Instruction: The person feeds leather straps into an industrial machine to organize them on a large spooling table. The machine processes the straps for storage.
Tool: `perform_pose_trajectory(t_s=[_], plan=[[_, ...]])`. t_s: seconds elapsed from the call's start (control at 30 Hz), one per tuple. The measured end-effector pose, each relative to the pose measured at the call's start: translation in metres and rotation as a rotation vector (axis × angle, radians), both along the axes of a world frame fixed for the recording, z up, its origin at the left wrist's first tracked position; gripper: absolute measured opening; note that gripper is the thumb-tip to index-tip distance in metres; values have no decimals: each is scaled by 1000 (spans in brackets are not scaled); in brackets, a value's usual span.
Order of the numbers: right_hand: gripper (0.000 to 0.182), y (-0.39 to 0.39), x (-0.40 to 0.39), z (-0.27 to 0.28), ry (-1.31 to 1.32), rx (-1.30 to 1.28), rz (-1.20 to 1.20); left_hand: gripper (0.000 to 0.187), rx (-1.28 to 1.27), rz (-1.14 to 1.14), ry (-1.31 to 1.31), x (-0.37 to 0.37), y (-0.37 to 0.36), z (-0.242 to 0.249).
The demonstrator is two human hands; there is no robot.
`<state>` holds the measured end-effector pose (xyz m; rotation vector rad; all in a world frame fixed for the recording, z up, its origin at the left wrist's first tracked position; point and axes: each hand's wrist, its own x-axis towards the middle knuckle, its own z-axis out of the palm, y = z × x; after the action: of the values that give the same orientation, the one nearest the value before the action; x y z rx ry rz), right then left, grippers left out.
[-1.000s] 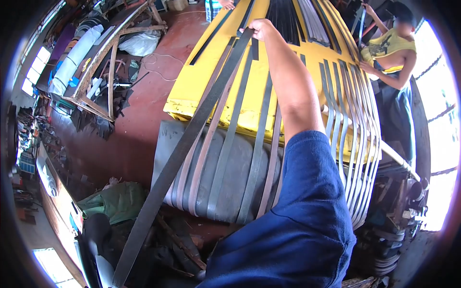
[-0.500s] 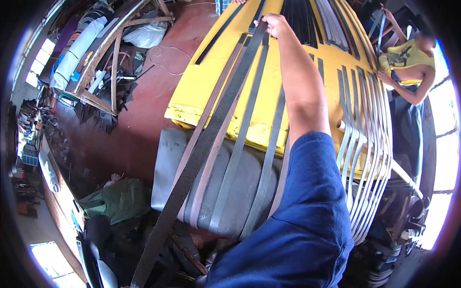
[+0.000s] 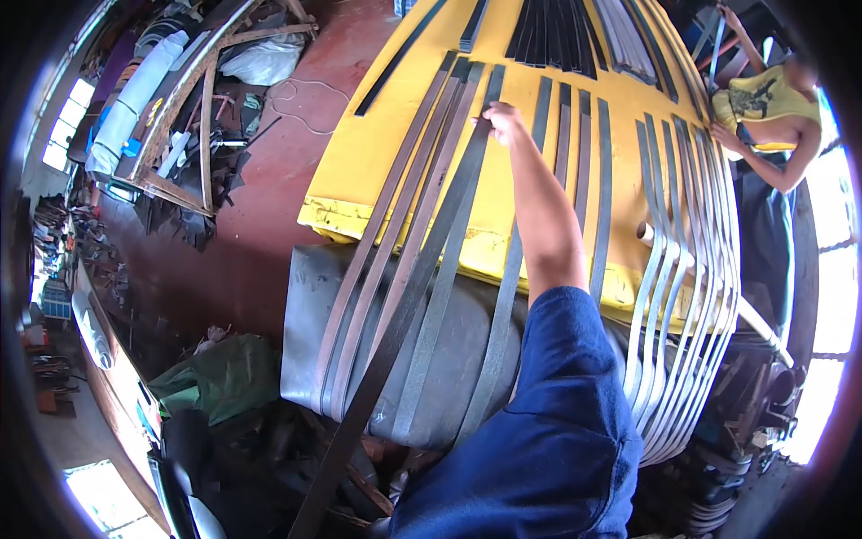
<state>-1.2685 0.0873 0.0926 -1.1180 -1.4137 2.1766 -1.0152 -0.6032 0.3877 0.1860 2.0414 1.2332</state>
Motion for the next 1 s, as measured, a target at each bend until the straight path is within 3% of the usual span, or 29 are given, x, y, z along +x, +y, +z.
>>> perform_pose_trajectory(t_s=[0.1,0.3,0.43,0.63,0.83,1.0], plan=[[34,-8,5,0,4,5,-17,28,-11,-5,-9,2,0,0],[40,-10,12,-8,-7,6,79,27,-11,-17,-15,11,-3,-4],[44,-20,14,-20,-102,67,-32,27,-18,-17,-17,18,-6,-5],[48,-8,6,-45,-333,422,47,26,-39,-10,-31,26,-10,-5],[45,-24,14,-21,-527,553,70,25,-61,-6,-44,33,-11,-5],[46,-20,9,-33,-606,776,104,24,-95,-15,-68,42,-8,-11]])
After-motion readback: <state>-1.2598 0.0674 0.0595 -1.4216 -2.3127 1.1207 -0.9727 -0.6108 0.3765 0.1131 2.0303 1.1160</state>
